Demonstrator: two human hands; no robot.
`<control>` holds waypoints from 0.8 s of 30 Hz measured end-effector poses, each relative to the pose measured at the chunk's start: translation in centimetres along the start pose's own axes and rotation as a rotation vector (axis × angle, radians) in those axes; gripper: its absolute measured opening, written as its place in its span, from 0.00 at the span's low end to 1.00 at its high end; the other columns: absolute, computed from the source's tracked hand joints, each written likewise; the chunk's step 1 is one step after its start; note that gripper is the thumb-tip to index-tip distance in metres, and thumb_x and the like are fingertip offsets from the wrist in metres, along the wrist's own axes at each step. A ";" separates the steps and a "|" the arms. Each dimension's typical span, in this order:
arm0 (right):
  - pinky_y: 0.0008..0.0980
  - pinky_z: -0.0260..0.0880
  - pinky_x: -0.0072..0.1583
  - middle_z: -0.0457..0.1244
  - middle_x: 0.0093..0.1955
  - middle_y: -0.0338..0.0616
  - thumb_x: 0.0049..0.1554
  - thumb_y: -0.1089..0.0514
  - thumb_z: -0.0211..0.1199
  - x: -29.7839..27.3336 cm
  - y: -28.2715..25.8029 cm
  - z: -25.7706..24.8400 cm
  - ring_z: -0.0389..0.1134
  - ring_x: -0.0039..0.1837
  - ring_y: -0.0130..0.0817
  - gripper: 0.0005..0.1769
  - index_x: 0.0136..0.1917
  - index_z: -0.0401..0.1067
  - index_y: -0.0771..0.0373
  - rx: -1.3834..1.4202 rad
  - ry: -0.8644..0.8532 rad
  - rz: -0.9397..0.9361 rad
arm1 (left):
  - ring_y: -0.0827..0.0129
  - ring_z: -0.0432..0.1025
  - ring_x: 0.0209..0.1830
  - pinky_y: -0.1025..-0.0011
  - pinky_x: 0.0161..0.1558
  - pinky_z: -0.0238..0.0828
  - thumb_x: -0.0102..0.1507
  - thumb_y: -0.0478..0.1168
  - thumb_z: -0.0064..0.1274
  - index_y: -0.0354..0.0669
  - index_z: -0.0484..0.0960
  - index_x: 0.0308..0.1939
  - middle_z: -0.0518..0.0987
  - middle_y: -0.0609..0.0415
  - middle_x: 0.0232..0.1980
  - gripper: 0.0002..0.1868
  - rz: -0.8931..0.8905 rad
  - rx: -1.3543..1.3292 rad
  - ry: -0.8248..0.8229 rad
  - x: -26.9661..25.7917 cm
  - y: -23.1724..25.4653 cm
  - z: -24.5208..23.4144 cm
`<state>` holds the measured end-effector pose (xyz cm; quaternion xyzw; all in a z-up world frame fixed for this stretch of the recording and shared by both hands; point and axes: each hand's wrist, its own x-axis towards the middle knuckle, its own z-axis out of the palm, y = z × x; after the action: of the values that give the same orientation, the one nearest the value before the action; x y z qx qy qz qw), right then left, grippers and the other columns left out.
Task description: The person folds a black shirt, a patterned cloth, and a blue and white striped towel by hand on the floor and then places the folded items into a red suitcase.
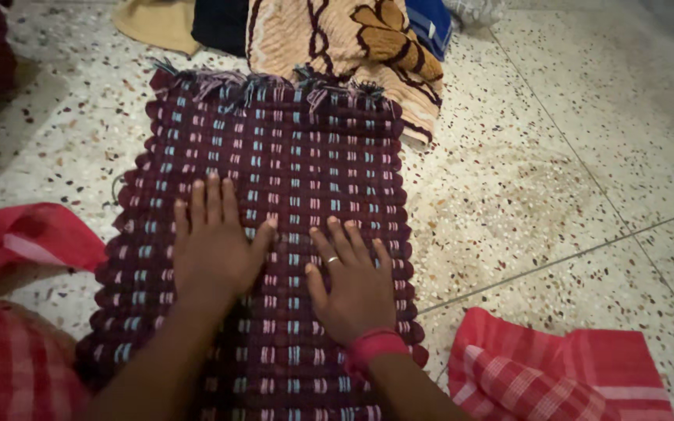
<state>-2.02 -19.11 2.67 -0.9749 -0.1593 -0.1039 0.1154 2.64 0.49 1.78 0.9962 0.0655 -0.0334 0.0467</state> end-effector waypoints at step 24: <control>0.56 0.40 0.76 0.53 0.80 0.44 0.62 0.43 0.51 -0.1 0.2 0.0 0.49 0.81 0.42 0.30 0.75 0.64 0.49 -0.019 -0.008 -0.002 | 0.53 0.44 0.81 0.53 0.74 0.39 0.65 0.70 0.32 0.43 0.57 0.77 0.53 0.42 0.80 0.45 0.031 -0.078 0.298 -6.8 -7.0 0.7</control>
<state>-2.04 -19.27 2.59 -0.9762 -0.1599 -0.1017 0.1052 -5.09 6.43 1.00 0.9885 0.0577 0.1179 0.0755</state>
